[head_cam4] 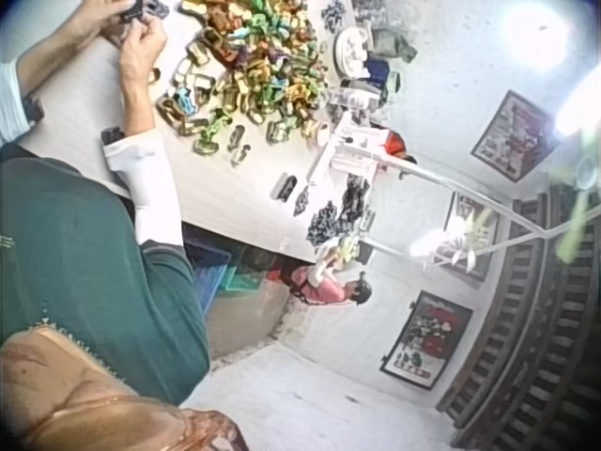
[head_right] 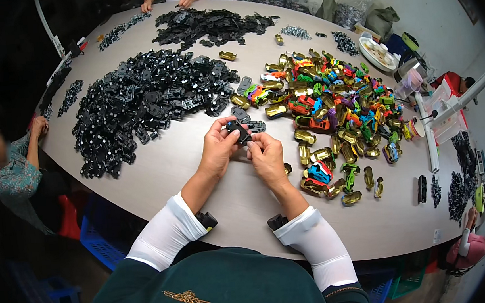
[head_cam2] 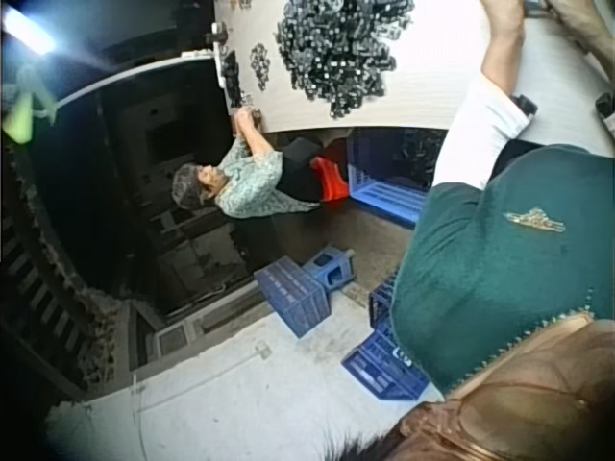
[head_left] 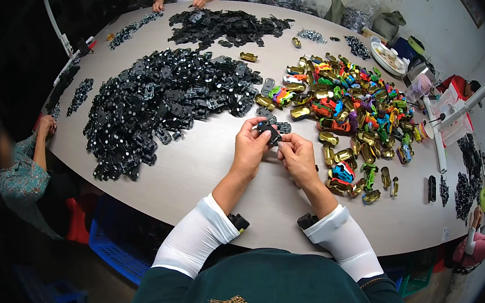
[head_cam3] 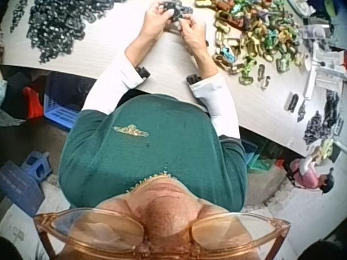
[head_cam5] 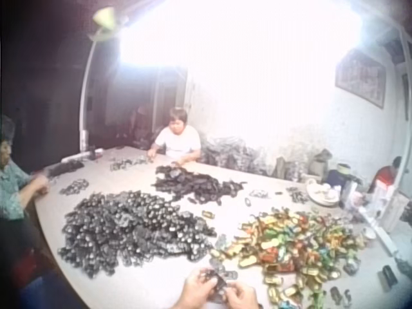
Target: The person assembles miniature toy cars by hand at a large table. They pick up small black chassis and colorful body shells, snap them together, and place the completed units on the table.
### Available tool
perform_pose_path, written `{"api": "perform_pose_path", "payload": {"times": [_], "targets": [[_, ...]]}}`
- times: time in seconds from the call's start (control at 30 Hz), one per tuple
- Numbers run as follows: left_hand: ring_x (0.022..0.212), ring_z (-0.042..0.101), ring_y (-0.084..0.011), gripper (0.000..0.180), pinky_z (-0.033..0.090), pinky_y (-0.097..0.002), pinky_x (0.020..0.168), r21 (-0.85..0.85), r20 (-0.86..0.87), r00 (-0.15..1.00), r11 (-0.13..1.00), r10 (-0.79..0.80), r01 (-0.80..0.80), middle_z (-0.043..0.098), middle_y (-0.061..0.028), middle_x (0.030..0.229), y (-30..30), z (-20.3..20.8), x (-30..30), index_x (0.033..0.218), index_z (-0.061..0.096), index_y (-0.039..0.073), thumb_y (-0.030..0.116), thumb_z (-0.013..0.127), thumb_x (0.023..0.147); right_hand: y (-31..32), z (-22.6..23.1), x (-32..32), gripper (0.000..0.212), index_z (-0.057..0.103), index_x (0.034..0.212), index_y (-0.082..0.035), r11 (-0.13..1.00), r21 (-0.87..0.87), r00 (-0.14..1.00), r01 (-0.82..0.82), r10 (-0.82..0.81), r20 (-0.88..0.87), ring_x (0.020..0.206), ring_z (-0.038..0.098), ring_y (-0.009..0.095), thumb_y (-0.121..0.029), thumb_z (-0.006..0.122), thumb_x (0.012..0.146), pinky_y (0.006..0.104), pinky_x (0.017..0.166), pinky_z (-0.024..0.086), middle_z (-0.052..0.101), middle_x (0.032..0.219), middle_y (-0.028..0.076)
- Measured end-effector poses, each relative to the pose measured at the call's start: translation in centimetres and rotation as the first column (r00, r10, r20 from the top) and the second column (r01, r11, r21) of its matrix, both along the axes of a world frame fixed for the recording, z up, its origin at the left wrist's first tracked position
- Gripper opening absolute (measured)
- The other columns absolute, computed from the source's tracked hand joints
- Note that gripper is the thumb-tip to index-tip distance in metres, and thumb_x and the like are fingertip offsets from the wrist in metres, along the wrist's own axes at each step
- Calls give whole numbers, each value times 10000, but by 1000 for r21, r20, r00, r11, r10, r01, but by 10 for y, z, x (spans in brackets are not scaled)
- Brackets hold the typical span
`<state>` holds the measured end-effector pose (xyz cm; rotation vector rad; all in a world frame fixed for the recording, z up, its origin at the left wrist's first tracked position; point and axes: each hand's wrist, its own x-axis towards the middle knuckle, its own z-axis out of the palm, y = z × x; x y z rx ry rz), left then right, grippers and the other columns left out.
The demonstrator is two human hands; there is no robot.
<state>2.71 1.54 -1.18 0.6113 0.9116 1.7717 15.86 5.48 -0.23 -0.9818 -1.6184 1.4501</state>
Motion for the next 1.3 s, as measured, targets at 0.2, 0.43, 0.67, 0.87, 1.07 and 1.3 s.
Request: {"api": "perform_pose_path", "payload": {"times": [0.2, 0.43, 0.67, 0.87, 1.07, 1.3], "targets": [[925, 667, -187, 295, 589, -294, 770, -3, -141, 990, 1000, -12, 11, 644, -150, 1062, -10, 3, 3, 1198, 470, 35, -41, 497, 914, -3, 7, 5, 56, 599, 898, 11, 997, 0, 997, -75, 75, 17, 491, 450, 24, -33, 564, 897, 188, 440, 341, 578, 626, -7], [955, 662, -251, 297, 582, -353, 833, 60, -40, 990, 989, 134, -132, 615, -195, 1084, -30, 15, 2, 1213, 423, 13, -33, 482, 925, -14, 17, -1, 54, 597, 915, 1, 980, -74, 977, -185, 175, -125, 475, 446, 21, -40, 561, 913, 169, 420, 328, 572, 636, -6], [940, 661, -242, 312, 578, -346, 836, 51, -83, 971, 974, 223, -220, 619, -197, 1072, -55, 11, 3, 1205, 418, 8, -64, 478, 907, -31, 5, -11, 75, 605, 918, 29, 928, 317, 978, -197, 165, 125, 545, 473, 38, 4, 539, 889, 210, 497, 392, 551, 641, -20], [894, 659, -185, 319, 558, -309, 825, 82, -350, 891, 957, 290, -279, 625, -128, 1030, -126, 37, -31, 1202, 498, -19, -81, 495, 889, -35, 14, -8, 160, 649, 975, 5, 931, 250, 964, -266, 258, 65, 591, 559, 74, 17, 525, 875, 223, 566, 459, 604, 642, 26], [662, 659, -297, 275, 503, -344, 639, -130, -979, 204, 723, 16, -678, 646, -182, 742, -286, 45, -104, 1046, 642, 30, 81, 547, 793, 11, 24, 18, 58, 613, 850, 11, 938, 331, 991, -106, 70, 118, 561, 481, 67, -41, 587, 852, 229, 523, 400, 563, 637, -2], [781, 692, -256, 344, 539, -340, 713, -225, -974, 159, 684, -160, -694, 687, -209, 875, -311, 38, -121, 1140, 601, -27, 77, 625, 813, 29, 54, 39, 201, 676, 916, -80, 821, 555, 767, -133, -270, 582, 708, 645, 300, -103, 707, 719, 399, 653, 497, 651, 733, 123]]}}
